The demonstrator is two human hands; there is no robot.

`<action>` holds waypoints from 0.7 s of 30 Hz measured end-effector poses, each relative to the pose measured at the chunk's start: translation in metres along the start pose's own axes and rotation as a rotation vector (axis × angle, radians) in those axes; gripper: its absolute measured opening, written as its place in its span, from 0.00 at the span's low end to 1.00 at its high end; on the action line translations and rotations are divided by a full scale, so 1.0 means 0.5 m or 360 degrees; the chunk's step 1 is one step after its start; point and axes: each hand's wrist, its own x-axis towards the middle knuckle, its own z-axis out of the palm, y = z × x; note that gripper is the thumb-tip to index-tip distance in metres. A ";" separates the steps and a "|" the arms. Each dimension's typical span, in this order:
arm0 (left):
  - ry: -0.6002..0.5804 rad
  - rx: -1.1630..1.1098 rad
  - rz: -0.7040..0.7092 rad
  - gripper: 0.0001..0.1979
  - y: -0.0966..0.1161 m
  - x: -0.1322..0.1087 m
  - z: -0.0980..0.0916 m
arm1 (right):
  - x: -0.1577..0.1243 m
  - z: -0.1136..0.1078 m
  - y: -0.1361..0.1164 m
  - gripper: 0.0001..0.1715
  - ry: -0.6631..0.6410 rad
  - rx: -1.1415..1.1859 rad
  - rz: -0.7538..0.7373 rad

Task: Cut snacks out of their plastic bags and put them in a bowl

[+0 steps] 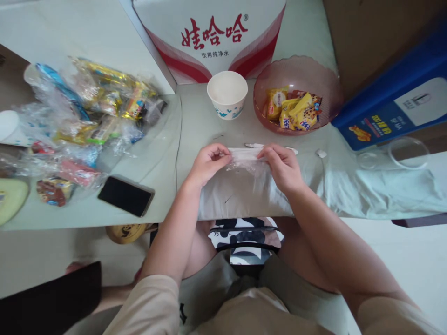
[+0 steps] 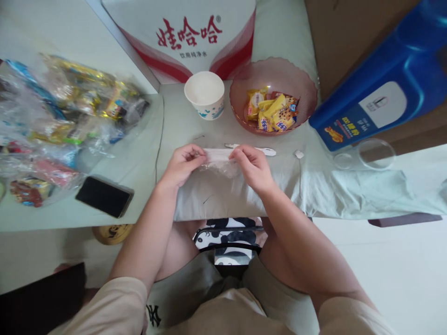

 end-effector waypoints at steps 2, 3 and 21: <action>-0.0017 -0.0006 0.0021 0.14 -0.002 -0.001 0.001 | 0.001 0.000 0.001 0.15 -0.0021 0.0089 0.0125; -0.0018 -0.0043 0.0019 0.15 -0.001 -0.002 0.001 | 0.001 -0.001 0.000 0.17 -0.0108 0.0169 0.0218; -0.0399 -0.0477 -0.0514 0.26 0.012 -0.013 -0.007 | -0.001 0.064 -0.004 0.18 -0.0727 0.0509 0.0245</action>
